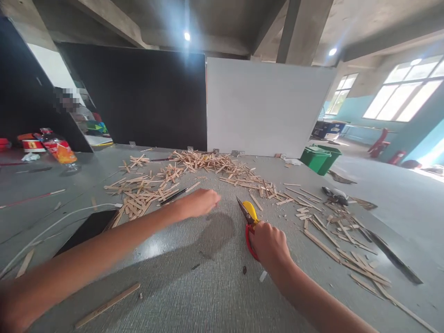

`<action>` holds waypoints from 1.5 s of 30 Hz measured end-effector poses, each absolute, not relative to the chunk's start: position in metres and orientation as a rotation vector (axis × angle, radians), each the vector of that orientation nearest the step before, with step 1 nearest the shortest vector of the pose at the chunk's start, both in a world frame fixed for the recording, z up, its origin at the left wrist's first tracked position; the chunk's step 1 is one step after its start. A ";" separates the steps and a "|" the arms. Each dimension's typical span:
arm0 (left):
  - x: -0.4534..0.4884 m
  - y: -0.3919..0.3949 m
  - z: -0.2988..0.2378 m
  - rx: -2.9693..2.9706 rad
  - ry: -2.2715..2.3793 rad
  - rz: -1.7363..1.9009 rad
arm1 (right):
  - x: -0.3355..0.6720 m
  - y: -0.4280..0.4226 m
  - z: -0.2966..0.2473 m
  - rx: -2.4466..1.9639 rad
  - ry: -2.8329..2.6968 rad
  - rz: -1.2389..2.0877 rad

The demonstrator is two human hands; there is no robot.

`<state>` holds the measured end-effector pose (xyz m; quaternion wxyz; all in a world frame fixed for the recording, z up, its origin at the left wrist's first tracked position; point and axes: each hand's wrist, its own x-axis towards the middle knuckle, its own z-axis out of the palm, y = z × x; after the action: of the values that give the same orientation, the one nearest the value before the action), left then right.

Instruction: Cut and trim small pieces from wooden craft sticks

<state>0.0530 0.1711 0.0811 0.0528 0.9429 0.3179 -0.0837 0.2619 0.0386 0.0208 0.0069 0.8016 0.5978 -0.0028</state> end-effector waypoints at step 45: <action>-0.011 0.005 0.092 2.797 0.920 -0.907 | 0.269 0.035 0.014 2.399 1.924 0.018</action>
<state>-0.0106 0.0047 0.0915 0.0301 0.9074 0.2985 -0.2941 0.2694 0.0348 0.0143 0.0332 0.7797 0.6252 0.0057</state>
